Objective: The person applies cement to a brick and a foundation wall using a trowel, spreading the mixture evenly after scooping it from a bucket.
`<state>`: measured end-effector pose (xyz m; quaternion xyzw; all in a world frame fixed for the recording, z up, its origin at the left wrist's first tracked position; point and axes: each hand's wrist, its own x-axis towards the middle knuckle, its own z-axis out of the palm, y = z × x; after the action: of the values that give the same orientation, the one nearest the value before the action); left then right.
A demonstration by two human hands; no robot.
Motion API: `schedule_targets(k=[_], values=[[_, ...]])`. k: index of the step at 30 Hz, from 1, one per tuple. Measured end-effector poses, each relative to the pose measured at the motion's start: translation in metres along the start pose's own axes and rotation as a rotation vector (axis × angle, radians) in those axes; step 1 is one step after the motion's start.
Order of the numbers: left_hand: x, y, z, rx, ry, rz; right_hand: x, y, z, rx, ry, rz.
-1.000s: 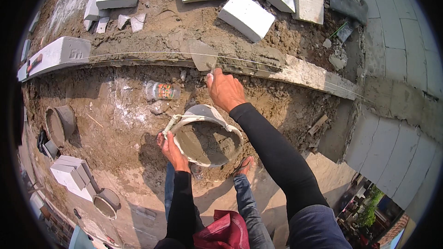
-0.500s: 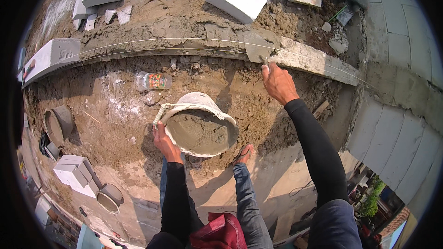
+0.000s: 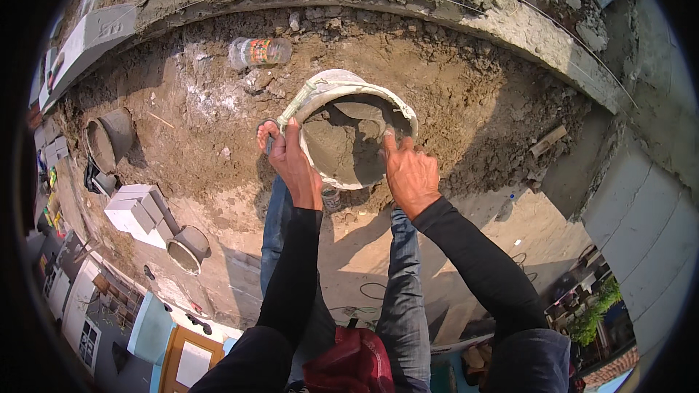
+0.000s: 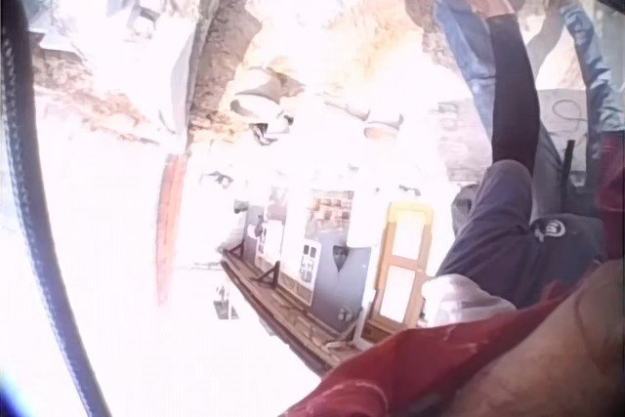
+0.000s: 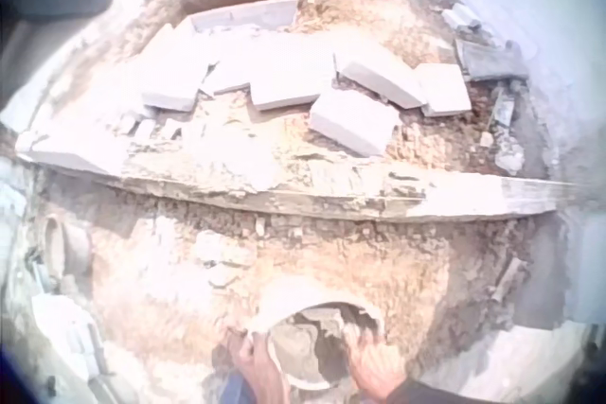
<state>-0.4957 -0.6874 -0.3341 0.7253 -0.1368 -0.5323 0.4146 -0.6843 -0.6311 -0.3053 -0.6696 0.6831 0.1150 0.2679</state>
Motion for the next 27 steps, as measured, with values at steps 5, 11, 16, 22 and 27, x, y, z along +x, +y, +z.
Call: schedule_targets(k=[5, 11, 16, 22, 27], values=[[0.0, -0.033, 0.005, 0.017, 0.049, 0.294, -0.027, 0.04, 0.112, -0.3, -0.103, -0.253], [-0.006, -0.034, -0.009, 0.005, 0.079, 0.353, -0.036, 0.055, 0.082, 0.271, -0.133, 0.113], [0.0, -0.037, -0.003, -0.185, 0.018, 0.2, -0.027, 0.033, 0.13, 0.637, -0.263, 0.104], [0.015, -0.026, -0.011, -0.056, 0.07, 0.177, -0.007, 0.004, 0.08, 0.893, -0.528, 0.046], [0.035, -0.008, -0.011, -0.258, 0.111, 0.008, -0.037, 0.043, 0.053, 0.916, -0.479, -0.011]])
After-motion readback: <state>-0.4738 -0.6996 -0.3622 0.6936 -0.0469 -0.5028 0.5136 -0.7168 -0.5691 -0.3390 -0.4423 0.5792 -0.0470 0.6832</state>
